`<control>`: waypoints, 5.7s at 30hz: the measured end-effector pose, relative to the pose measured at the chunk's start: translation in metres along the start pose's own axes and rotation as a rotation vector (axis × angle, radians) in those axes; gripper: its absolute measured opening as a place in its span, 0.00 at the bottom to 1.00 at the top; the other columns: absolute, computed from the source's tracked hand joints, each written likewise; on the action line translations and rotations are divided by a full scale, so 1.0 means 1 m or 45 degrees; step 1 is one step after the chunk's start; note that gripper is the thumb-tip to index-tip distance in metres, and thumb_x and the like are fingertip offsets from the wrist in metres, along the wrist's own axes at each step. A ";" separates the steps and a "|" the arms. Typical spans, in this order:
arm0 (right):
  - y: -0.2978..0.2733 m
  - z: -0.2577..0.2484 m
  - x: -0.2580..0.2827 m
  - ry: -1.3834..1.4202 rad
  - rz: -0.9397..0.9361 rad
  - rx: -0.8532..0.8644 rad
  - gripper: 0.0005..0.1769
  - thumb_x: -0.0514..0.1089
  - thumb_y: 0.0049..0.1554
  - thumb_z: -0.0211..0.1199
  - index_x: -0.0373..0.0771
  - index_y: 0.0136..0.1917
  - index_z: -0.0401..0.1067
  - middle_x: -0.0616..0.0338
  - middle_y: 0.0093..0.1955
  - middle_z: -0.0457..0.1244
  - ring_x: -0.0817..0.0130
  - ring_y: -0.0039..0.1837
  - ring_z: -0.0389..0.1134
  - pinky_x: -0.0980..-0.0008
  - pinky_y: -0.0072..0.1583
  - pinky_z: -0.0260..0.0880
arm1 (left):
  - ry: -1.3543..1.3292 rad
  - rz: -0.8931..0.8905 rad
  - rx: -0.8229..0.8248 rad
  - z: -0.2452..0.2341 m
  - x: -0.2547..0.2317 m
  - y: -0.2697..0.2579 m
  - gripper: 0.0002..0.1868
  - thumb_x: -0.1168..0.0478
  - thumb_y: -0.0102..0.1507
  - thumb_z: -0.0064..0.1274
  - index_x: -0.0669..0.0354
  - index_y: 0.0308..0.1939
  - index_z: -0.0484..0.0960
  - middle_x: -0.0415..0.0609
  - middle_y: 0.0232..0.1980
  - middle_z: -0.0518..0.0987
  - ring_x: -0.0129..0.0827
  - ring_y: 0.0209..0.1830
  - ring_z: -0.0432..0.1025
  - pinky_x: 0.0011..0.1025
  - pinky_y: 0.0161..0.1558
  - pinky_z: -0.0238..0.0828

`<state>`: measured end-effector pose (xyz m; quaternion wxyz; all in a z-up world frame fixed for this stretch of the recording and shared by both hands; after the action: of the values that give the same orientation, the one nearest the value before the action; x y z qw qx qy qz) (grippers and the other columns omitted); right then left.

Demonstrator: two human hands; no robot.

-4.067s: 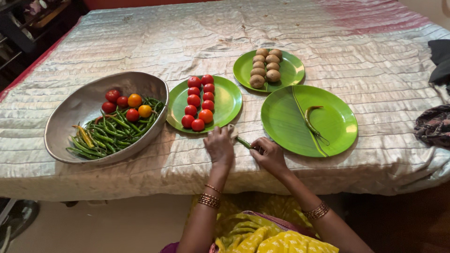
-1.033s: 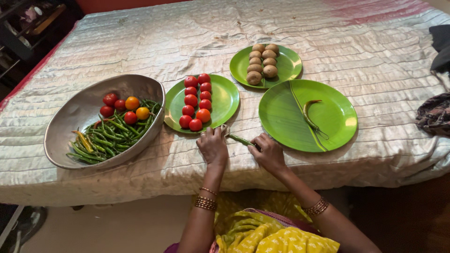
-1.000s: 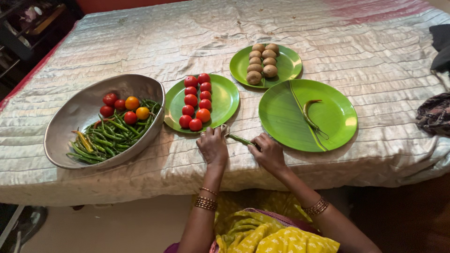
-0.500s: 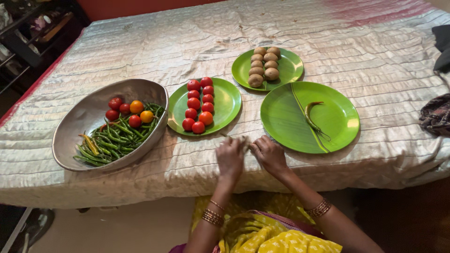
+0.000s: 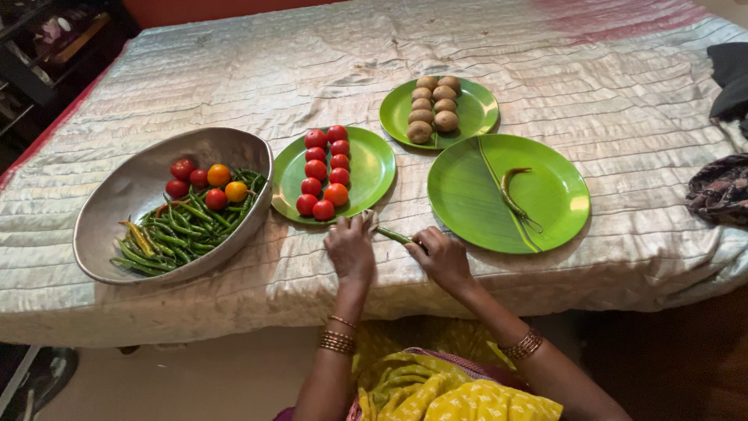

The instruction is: The person sits on the floor and removes stems from green chilies one by one, placing the prepared chilies onto a green plate. Tomatoes and potatoes are arranged on separate plates nearby.

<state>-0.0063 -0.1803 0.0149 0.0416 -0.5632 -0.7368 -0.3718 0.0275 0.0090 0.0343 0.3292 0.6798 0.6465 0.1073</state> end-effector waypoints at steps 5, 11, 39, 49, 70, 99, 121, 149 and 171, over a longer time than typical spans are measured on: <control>-0.003 -0.009 0.009 0.035 -0.044 -0.049 0.12 0.52 0.56 0.68 0.42 0.43 0.75 0.59 0.40 0.69 0.60 0.37 0.71 0.59 0.39 0.69 | 0.026 -0.003 -0.075 0.002 0.004 -0.002 0.11 0.54 0.65 0.56 0.50 0.48 0.84 0.48 0.46 0.77 0.46 0.47 0.72 0.45 0.46 0.67; -0.001 -0.012 0.011 0.068 -0.001 -0.027 0.11 0.51 0.56 0.67 0.43 0.46 0.78 0.60 0.42 0.70 0.61 0.36 0.71 0.60 0.40 0.71 | 0.008 0.019 -0.132 0.004 0.007 -0.005 0.12 0.54 0.64 0.55 0.50 0.49 0.84 0.48 0.46 0.77 0.46 0.47 0.72 0.45 0.46 0.67; 0.003 -0.040 0.020 0.173 -0.053 -0.151 0.09 0.35 0.51 0.67 0.40 0.44 0.70 0.56 0.42 0.66 0.58 0.41 0.70 0.61 0.45 0.70 | -0.300 -0.097 -0.217 0.005 0.017 -0.010 0.12 0.57 0.66 0.54 0.53 0.52 0.81 0.50 0.51 0.76 0.46 0.50 0.73 0.46 0.48 0.68; 0.004 -0.009 -0.005 0.342 0.000 0.047 0.11 0.41 0.49 0.73 0.39 0.44 0.74 0.60 0.40 0.67 0.67 0.38 0.70 0.65 0.42 0.70 | -0.436 0.101 0.012 -0.002 -0.011 -0.019 0.16 0.55 0.64 0.57 0.49 0.56 0.82 0.50 0.49 0.77 0.45 0.48 0.72 0.47 0.50 0.64; 0.003 -0.011 -0.004 0.240 -0.009 0.019 0.11 0.45 0.57 0.67 0.39 0.52 0.76 0.57 0.45 0.69 0.62 0.43 0.71 0.62 0.47 0.70 | -0.154 0.079 -0.074 0.013 -0.018 0.005 0.12 0.58 0.62 0.55 0.49 0.49 0.83 0.48 0.49 0.78 0.45 0.49 0.72 0.45 0.48 0.65; 0.002 -0.014 0.000 0.328 0.012 0.022 0.11 0.41 0.51 0.72 0.37 0.46 0.75 0.58 0.38 0.65 0.68 0.38 0.68 0.67 0.43 0.69 | -0.209 0.122 -0.046 0.010 -0.017 0.007 0.08 0.56 0.66 0.54 0.57 0.41 0.81 0.52 0.45 0.78 0.46 0.43 0.73 0.45 0.44 0.64; 0.010 -0.019 -0.009 0.046 0.202 0.310 0.12 0.48 0.51 0.71 0.39 0.45 0.79 0.56 0.42 0.69 0.62 0.40 0.70 0.61 0.46 0.70 | -0.027 0.106 -0.059 0.016 -0.013 0.002 0.08 0.63 0.61 0.51 0.53 0.44 0.79 0.48 0.49 0.77 0.43 0.49 0.72 0.43 0.47 0.65; 0.022 -0.152 -0.186 -0.479 0.865 0.017 0.16 0.54 0.52 0.73 0.43 0.49 0.81 0.51 0.44 0.72 0.54 0.47 0.74 0.54 0.51 0.73 | -0.087 0.086 -0.027 0.013 -0.008 0.000 0.16 0.58 0.62 0.58 0.54 0.53 0.80 0.50 0.53 0.77 0.46 0.52 0.71 0.45 0.50 0.65; 0.025 -0.152 -0.141 -0.217 0.594 -0.103 0.16 0.52 0.59 0.69 0.40 0.53 0.81 0.51 0.45 0.71 0.58 0.45 0.74 0.60 0.49 0.72 | -0.174 0.058 -0.080 0.010 -0.007 -0.001 0.15 0.57 0.62 0.57 0.54 0.52 0.81 0.50 0.49 0.76 0.45 0.48 0.72 0.45 0.48 0.66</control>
<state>0.0125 -0.3813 0.0689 0.0414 -0.7484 -0.5724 -0.3324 0.0317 -0.0013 0.0279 0.3911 0.6895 0.6033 0.0883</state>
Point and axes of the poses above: each hand's wrist, its own y-axis towards the middle knuckle, its own z-axis out of the palm, x = y × z, the point moved 4 cm from there along y, towards the middle knuckle
